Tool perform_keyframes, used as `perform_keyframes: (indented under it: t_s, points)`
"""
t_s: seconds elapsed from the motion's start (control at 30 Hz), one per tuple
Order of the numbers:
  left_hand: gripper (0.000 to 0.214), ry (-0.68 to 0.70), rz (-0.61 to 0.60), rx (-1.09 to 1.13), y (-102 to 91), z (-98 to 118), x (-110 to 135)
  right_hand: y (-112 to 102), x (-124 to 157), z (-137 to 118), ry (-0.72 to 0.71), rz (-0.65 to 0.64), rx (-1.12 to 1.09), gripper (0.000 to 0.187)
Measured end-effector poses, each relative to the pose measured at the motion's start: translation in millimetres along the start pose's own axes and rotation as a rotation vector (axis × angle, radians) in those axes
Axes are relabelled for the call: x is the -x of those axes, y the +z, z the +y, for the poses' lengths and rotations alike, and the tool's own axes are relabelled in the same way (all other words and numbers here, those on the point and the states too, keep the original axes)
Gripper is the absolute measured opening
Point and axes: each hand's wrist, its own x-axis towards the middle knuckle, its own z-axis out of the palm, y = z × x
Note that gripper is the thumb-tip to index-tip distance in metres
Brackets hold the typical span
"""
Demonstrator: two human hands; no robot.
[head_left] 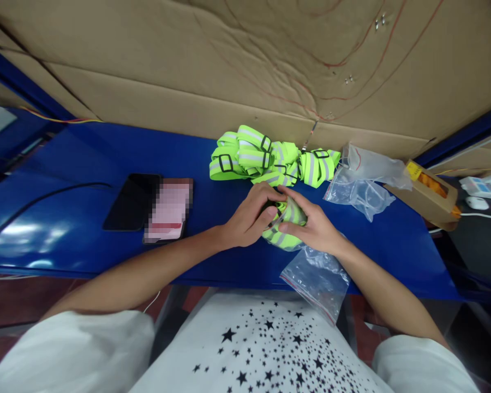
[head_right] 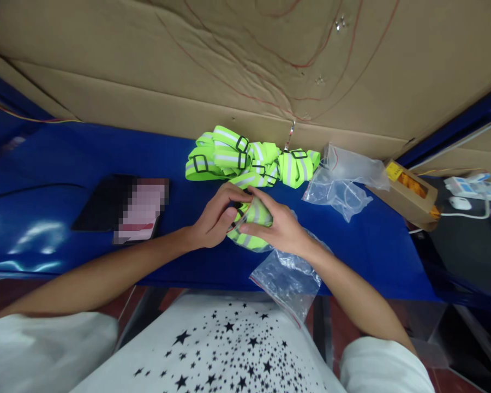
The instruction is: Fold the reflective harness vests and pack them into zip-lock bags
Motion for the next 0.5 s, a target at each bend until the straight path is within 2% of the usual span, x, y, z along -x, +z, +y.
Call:
perform_keyframes:
  t_s: [0.17,0.27,0.33,0.5]
  points:
    - [0.033,0.066,-0.082,-0.009,10.7,0,5,1,2,-2,-0.100,-0.143,0.042,0.079]
    - [0.034,0.116,-0.065,-0.023,17.1,-4,5,1,0,-5,-0.054,-0.228,-0.001,0.079]
    - [0.035,0.139,-0.041,-0.030,18.4,-5,4,0,-1,-4,-0.003,-0.206,-0.038,0.076]
    - [0.032,0.178,-0.025,-0.044,7.7,-1,-3,-14,-7,4,0.056,-0.040,-0.156,0.072]
